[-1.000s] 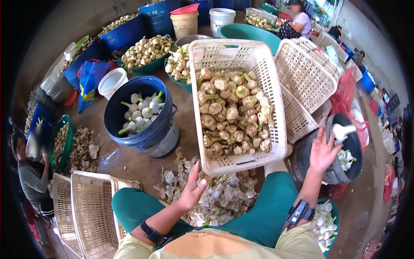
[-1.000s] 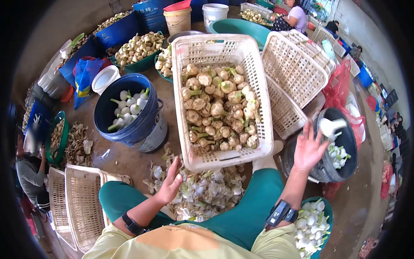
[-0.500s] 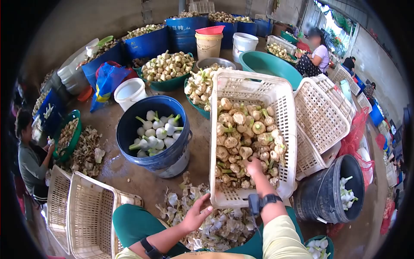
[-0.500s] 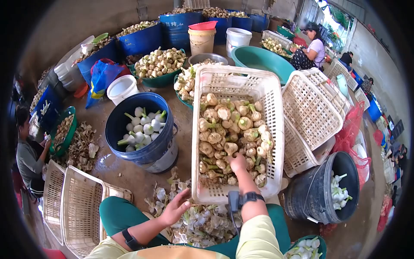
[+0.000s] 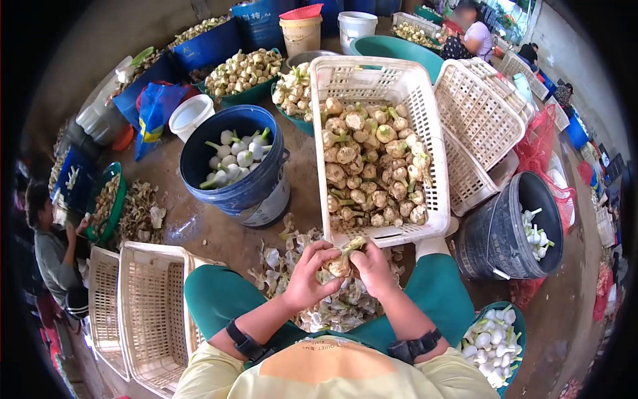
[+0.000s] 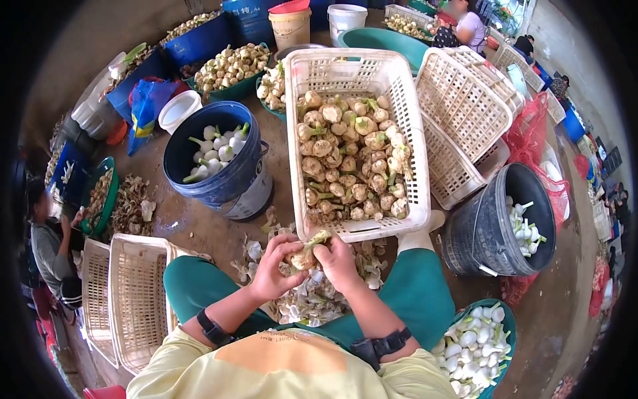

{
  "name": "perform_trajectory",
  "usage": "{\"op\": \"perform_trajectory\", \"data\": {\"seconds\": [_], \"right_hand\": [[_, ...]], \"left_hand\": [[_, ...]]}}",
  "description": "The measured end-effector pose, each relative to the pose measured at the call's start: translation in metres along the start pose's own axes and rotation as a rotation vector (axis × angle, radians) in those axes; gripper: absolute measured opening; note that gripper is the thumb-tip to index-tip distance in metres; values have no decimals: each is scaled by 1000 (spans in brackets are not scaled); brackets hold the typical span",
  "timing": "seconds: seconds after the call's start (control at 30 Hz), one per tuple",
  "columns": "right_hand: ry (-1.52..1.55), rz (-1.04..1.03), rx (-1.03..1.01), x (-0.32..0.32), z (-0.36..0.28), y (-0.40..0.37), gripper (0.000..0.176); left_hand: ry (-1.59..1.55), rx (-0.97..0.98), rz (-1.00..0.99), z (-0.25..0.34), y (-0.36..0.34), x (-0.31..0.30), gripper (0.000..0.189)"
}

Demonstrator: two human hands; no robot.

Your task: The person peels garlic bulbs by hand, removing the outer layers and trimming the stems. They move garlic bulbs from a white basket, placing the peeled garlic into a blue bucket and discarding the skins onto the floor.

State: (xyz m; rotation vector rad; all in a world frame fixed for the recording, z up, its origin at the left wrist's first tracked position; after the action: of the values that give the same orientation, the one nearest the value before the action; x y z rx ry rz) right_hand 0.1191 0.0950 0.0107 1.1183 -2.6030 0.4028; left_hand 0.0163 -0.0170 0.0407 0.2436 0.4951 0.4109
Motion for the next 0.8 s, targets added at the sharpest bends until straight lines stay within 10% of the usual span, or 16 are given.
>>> {"op": "perform_trajectory", "data": {"seconds": [0.13, 0.2, 0.23, 0.4, 0.53, 0.63, 0.73, 0.8], "right_hand": [[18, 36, -77, 9, -1, -9, 27], [40, 69, -45, 7, -1, -15, 32], [41, 70, -53, 4, -1, -18, 32], [301, -79, 73, 7, -14, -34, 27], [-273, -97, 30, 3, -11, -36, 31], [-975, -154, -378, -6, -26, -26, 30], [-1250, -25, -557, 6, -28, -30, 23], [-781, -4, -315, 15, -31, -39, 20]], "left_hand": [[184, 183, 31, 14, -7, -2, 53], [-66, 62, 25, 14, -11, -1, 56], [-712, -289, -12, -1, -15, 9, 56], [-776, -402, -32, 0, -16, 4, 47], [-1054, -562, 14, -7, -18, 11, 46], [-1222, -867, -224, -19, -21, 8, 59], [-933, -531, 78, 8, -18, 18, 66], [-706, -356, 40, 5, -18, 17, 74]]}}
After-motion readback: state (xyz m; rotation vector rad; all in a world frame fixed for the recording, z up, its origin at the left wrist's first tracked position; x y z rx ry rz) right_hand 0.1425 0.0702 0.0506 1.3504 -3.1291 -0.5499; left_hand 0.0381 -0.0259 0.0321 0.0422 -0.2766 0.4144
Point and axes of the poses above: each hand's wrist, its own y-axis towards the middle knuckle, its own x-axis out of the palm, z = x × y, the point moved 3 cm from there along y, towards the middle knuckle
